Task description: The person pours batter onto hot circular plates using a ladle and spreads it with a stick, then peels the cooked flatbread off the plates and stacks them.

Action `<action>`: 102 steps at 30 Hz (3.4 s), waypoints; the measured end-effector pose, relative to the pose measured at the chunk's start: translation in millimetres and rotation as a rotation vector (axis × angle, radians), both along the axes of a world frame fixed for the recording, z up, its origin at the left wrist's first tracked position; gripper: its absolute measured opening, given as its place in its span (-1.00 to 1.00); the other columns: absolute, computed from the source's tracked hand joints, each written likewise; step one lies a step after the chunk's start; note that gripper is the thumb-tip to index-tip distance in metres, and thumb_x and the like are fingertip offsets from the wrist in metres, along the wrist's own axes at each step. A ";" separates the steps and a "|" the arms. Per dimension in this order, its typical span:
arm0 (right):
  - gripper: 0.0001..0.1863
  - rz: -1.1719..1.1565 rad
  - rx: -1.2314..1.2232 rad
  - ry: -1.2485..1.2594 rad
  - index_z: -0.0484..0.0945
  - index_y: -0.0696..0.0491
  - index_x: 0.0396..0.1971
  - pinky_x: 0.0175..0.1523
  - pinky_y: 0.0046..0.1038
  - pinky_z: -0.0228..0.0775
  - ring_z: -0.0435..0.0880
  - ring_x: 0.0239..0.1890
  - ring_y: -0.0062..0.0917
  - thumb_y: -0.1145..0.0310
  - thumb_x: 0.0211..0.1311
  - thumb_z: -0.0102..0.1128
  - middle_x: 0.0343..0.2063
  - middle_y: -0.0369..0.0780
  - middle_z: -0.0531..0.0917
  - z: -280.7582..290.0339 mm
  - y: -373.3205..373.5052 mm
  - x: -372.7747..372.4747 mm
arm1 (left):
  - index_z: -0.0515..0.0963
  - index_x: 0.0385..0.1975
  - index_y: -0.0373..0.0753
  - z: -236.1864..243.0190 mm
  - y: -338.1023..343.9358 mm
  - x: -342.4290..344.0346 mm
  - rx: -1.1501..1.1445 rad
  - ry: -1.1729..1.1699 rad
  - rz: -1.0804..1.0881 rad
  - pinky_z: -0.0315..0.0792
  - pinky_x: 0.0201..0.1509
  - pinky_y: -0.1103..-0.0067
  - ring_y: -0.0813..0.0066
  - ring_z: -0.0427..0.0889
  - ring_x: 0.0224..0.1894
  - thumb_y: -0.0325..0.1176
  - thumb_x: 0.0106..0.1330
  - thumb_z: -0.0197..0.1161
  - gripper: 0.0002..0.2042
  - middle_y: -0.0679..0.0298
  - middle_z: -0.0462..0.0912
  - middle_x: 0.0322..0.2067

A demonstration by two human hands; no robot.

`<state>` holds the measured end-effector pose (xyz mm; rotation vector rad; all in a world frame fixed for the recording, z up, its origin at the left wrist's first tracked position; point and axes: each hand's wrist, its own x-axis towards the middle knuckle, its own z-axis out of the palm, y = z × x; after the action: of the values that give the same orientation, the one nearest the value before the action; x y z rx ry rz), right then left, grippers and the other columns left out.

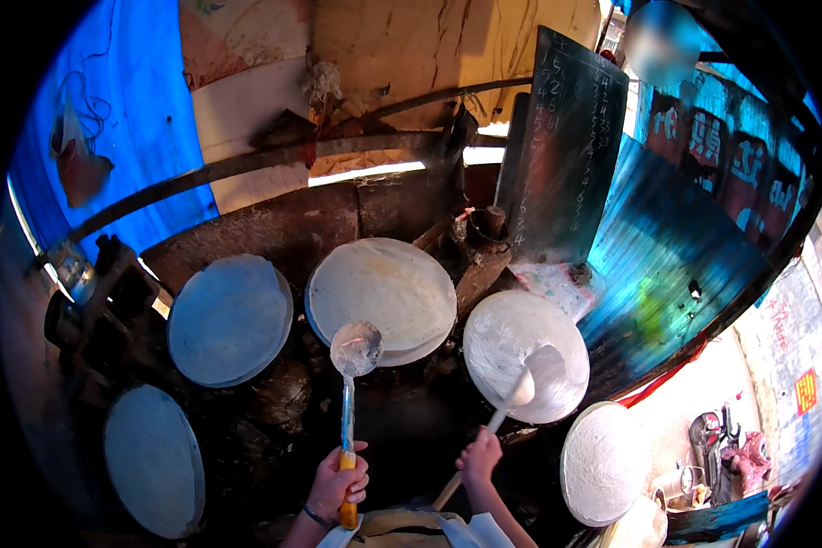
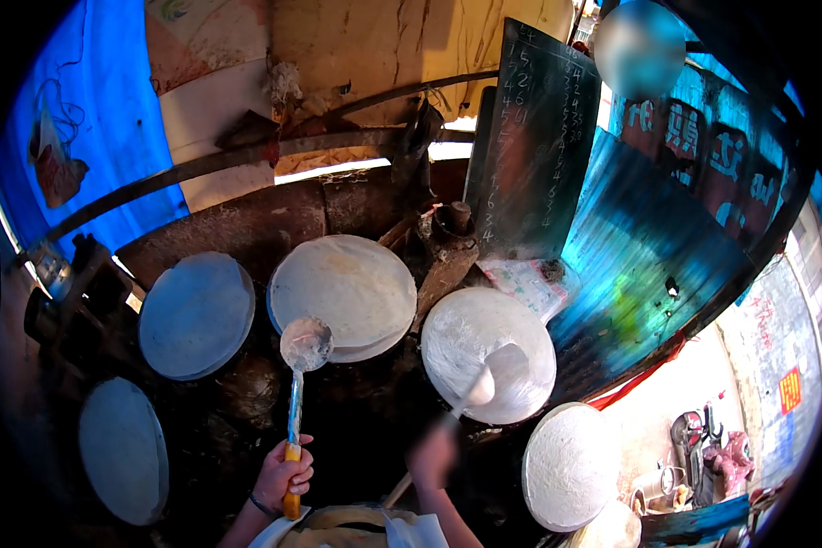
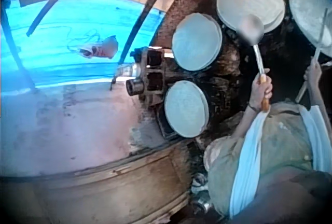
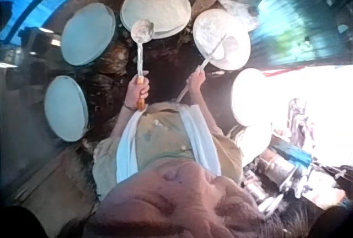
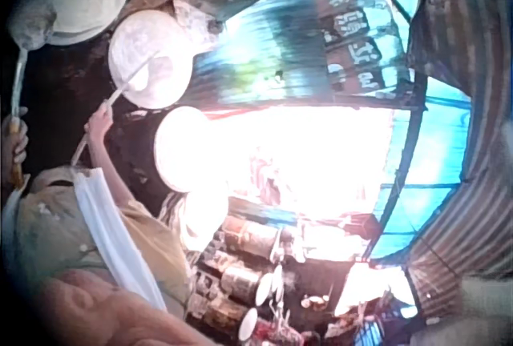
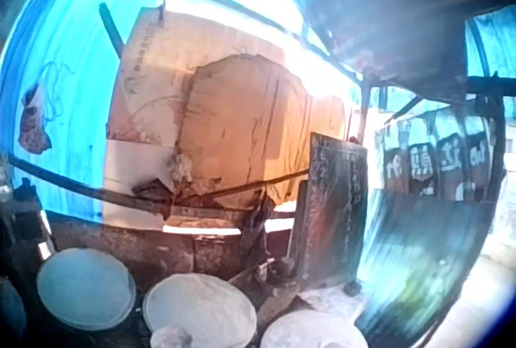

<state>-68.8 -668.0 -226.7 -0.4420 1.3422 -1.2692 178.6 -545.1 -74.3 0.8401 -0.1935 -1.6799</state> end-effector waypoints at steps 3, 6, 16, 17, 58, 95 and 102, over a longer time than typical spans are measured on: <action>-0.85 0.269 0.093 0.146 0.36 -0.07 -0.30 -0.79 -0.62 0.05 0.15 -0.86 -0.71 0.20 0.29 -0.11 -0.80 -0.40 0.18 43.6 -8.9 60.1 | 0.28 -0.01 -0.26 -2.5 -1.7 -3.5 -0.016 0.033 0.003 0.19 -0.71 0.80 0.72 0.24 -0.69 -0.67 0.09 -0.02 -0.59 0.34 0.31 -0.55; -0.87 0.202 -0.081 0.395 0.34 -0.08 -0.37 -0.79 -0.63 0.03 0.15 -0.86 -0.72 0.20 0.29 -0.10 -0.81 -0.42 0.16 -88.9 -20.1 -28.1 | 0.28 -0.01 -0.26 1.6 -12.3 -21.0 -0.025 0.039 -0.086 0.20 -0.71 0.80 0.71 0.25 -0.69 -0.66 0.10 -0.01 -0.60 0.34 0.31 -0.55; -0.86 0.140 -0.050 0.487 0.39 -0.03 -0.34 -0.81 -0.61 0.08 0.20 -0.88 -0.71 0.24 0.27 -0.08 -0.84 -0.42 0.20 -25.7 22.6 -44.8 | 0.30 -0.02 -0.24 -0.7 -23.2 -32.4 0.010 0.028 -0.102 0.21 -0.70 0.80 0.71 0.25 -0.68 -0.68 0.11 -0.02 -0.60 0.34 0.32 -0.56; -0.85 0.249 -0.005 0.414 0.40 0.00 -0.39 -0.80 -0.60 0.13 0.23 -0.87 -0.69 0.25 0.26 -0.06 -0.84 -0.41 0.23 23.3 34.3 -15.9 | 0.30 -0.02 -0.25 0.3 -26.3 -31.2 0.016 0.023 -0.118 0.21 -0.69 0.80 0.71 0.25 -0.68 -0.68 0.11 -0.02 -0.60 0.34 0.32 -0.56; -0.69 -0.259 -0.002 -0.023 0.36 -0.09 0.01 -0.77 -0.66 0.01 0.12 -0.85 -0.73 0.21 0.30 -0.12 -0.79 -0.42 0.18 57.5 -44.8 -132.6 | 0.30 0.04 -0.27 19.2 -67.7 -100.3 0.081 -0.091 -0.317 0.14 -0.77 0.83 0.74 0.17 -0.73 -0.57 0.23 -0.09 -0.66 0.38 0.23 -0.62; -0.62 -0.026 -0.043 -0.139 0.39 0.06 0.04 -0.73 -0.65 0.10 0.25 -0.81 -0.71 0.31 0.23 0.03 -0.69 -0.38 0.40 11.8 17.6 -100.1 | 0.18 -0.05 -0.20 -42.3 -131.2 -268.3 0.080 -0.654 -0.378 0.35 -0.66 0.69 0.64 0.39 -0.63 -0.40 0.22 0.05 -0.67 0.32 0.37 -0.55; -0.58 0.076 -0.025 -0.344 0.28 0.10 0.12 -0.73 -0.70 0.08 0.24 -0.82 -0.74 0.33 0.28 -0.07 -0.67 -0.37 0.45 48.8 -13.2 -123.3 | 0.22 -0.23 -0.07 -18.4 -133.5 -253.7 0.376 -0.191 -0.245 0.24 -0.68 0.68 0.69 0.23 -0.72 -0.41 0.24 0.02 -0.83 0.39 0.29 -0.63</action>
<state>-192.1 -681.2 -177.9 -0.2735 1.0116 -1.2353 -75.2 -678.6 -92.8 1.3040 -0.1148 -1.8957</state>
